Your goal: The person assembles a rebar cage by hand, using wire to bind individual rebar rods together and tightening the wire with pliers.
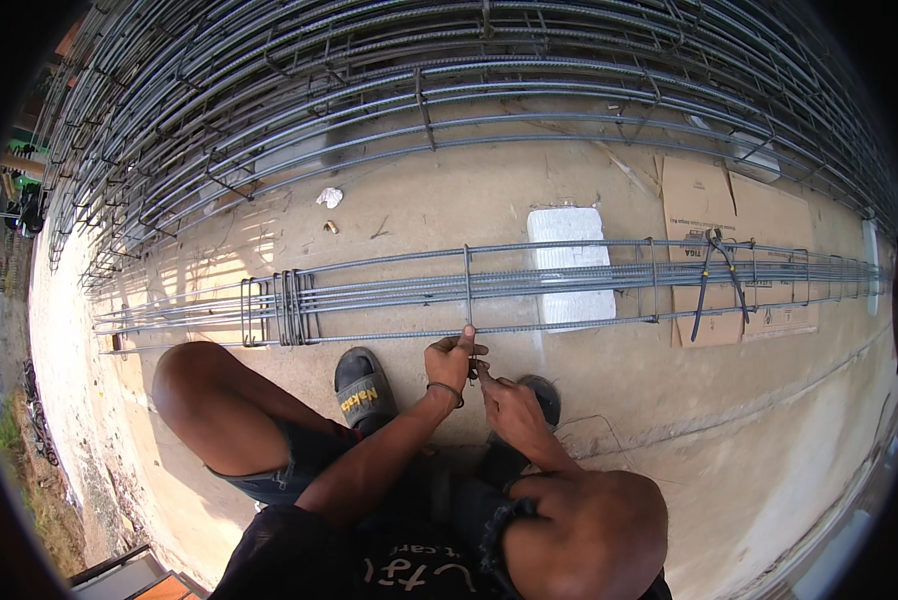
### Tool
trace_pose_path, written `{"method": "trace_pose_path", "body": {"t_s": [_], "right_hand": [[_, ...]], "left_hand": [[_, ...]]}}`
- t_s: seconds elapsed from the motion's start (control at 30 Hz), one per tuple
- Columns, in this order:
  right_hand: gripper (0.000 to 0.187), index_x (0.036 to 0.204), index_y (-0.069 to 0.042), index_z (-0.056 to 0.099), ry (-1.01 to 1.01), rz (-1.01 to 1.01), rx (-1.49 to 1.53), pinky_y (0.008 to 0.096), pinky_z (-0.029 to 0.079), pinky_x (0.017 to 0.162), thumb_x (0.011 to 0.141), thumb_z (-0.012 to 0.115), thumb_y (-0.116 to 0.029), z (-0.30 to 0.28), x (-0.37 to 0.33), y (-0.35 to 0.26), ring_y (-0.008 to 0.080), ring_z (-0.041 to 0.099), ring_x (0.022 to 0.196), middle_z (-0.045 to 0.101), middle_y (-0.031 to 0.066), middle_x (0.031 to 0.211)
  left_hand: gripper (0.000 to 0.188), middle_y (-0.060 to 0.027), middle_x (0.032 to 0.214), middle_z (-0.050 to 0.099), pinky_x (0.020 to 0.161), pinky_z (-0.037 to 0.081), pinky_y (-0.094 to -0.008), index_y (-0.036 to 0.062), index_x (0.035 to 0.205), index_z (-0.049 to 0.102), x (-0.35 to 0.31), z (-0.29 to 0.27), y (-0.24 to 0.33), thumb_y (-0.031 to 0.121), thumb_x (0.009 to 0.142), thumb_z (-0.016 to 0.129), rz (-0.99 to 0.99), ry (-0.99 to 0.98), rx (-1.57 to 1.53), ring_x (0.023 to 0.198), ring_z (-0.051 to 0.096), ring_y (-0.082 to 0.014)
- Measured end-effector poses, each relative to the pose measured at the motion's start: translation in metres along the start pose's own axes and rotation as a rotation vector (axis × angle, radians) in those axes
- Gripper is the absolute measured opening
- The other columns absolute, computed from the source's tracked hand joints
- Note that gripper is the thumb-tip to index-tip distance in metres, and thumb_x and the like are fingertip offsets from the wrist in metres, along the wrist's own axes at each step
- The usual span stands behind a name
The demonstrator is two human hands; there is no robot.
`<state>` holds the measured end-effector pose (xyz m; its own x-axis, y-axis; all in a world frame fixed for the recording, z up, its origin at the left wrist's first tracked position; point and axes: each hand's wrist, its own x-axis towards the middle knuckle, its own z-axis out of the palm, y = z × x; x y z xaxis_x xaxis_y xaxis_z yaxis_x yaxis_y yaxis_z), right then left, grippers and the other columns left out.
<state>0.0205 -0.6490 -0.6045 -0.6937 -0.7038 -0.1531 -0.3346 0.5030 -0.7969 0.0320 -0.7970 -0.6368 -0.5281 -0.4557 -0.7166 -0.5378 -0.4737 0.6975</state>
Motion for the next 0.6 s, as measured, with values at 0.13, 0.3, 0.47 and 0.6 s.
{"method": "trace_pose_path", "body": {"t_s": [0.13, 0.3, 0.47, 0.6], "right_hand": [[0.042, 0.126, 0.009, 0.052, -0.05, -0.013, 0.086, 0.0469, 0.051, 0.065, 0.085, 0.052, -0.001, -0.006, 0.004, -0.007, 0.0409, 0.063, 0.07, 0.062, 0.0264, 0.077], [0.044, 0.128, 0.008, 0.051, -0.054, -0.068, -0.068, 0.0439, 0.052, 0.063, 0.086, 0.054, -0.004, 0.0, 0.0, -0.001, 0.039, 0.063, 0.071, 0.063, 0.0228, 0.079], [0.034, 0.118, 0.004, 0.059, -0.111, -0.011, -0.177, 0.0452, 0.051, 0.063, 0.088, 0.06, -0.01, -0.012, 0.002, -0.008, 0.0368, 0.064, 0.071, 0.064, 0.0208, 0.08], [0.027, 0.105, 0.004, 0.054, 0.03, 0.125, -0.057, 0.0486, 0.052, 0.071, 0.09, 0.061, -0.018, -0.023, 0.023, -0.01, 0.0418, 0.064, 0.077, 0.064, 0.0236, 0.085]], "left_hand": [[0.041, -0.0159, 0.091, 0.072, 0.046, 0.043, -0.0284, -0.0027, 0.097, 0.063, -0.003, -0.005, 0.022, 0.038, 0.093, 0.063, -0.176, -0.009, 0.09, 0.061, 0.067, -0.0209], [0.039, -0.0115, 0.092, 0.072, 0.051, 0.039, -0.0298, 0.0016, 0.098, 0.065, 0.003, -0.003, 0.03, 0.04, 0.092, 0.063, -0.334, -0.081, 0.12, 0.067, 0.068, -0.0193], [0.036, -0.0084, 0.085, 0.071, 0.053, 0.039, -0.0318, 0.0017, 0.097, 0.066, 0.003, 0.004, 0.03, 0.038, 0.092, 0.064, -0.372, 0.045, 0.099, 0.067, 0.067, -0.0197], [0.035, -0.0103, 0.081, 0.069, 0.048, 0.041, -0.0303, -0.0009, 0.092, 0.066, 0.005, 0.001, 0.023, 0.034, 0.091, 0.065, -0.29, 0.044, 0.047, 0.064, 0.066, -0.0202]]}}
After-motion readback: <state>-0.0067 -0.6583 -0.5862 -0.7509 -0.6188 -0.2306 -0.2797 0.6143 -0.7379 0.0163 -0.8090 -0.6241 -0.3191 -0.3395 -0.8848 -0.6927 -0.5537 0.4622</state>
